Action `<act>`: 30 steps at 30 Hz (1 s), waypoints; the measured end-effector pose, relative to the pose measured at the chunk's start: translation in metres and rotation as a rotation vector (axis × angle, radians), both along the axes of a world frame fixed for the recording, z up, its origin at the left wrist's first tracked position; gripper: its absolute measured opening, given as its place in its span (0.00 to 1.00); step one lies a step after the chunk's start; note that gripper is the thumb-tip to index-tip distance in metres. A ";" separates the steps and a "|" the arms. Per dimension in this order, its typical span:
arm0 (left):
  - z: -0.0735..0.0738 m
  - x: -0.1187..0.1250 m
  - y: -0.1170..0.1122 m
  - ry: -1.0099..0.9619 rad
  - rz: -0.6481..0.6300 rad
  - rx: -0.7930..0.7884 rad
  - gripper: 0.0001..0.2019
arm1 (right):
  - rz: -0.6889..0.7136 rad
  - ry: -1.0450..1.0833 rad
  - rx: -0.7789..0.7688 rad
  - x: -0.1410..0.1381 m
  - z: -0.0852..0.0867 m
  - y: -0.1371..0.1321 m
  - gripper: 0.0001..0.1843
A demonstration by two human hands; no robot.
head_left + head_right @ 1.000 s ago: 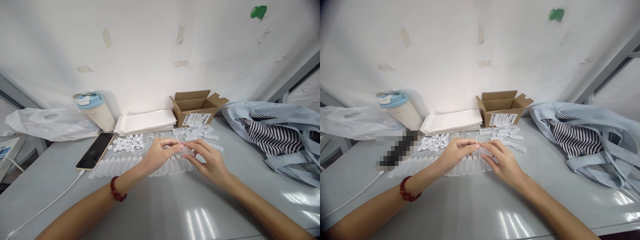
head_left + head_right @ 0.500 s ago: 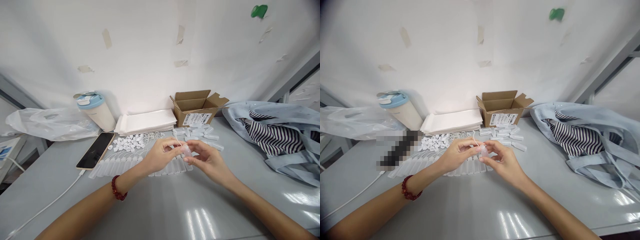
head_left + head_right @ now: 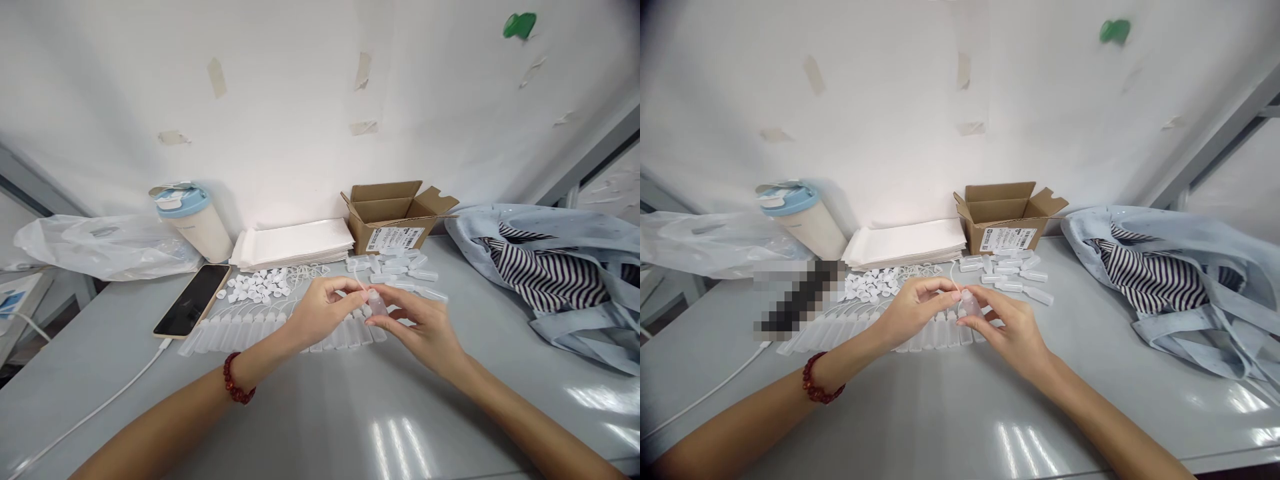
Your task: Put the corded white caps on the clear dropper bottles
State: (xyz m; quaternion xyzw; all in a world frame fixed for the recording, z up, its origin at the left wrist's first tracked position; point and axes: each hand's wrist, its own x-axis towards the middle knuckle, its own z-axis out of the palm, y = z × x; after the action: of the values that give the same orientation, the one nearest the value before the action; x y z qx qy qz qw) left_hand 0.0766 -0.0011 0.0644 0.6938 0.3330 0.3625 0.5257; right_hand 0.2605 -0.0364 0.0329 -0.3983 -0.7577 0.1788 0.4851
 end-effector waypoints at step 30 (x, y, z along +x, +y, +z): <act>-0.035 0.031 -0.011 0.501 0.078 0.912 0.15 | -0.152 0.055 -0.650 0.006 0.012 0.012 0.10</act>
State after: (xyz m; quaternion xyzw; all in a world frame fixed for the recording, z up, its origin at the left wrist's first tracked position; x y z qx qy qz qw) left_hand 0.1075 -0.0125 0.0296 0.9048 0.2824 0.3130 0.0602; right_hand 0.2669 -0.0249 0.0451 -0.5825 -0.6157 0.3852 0.3650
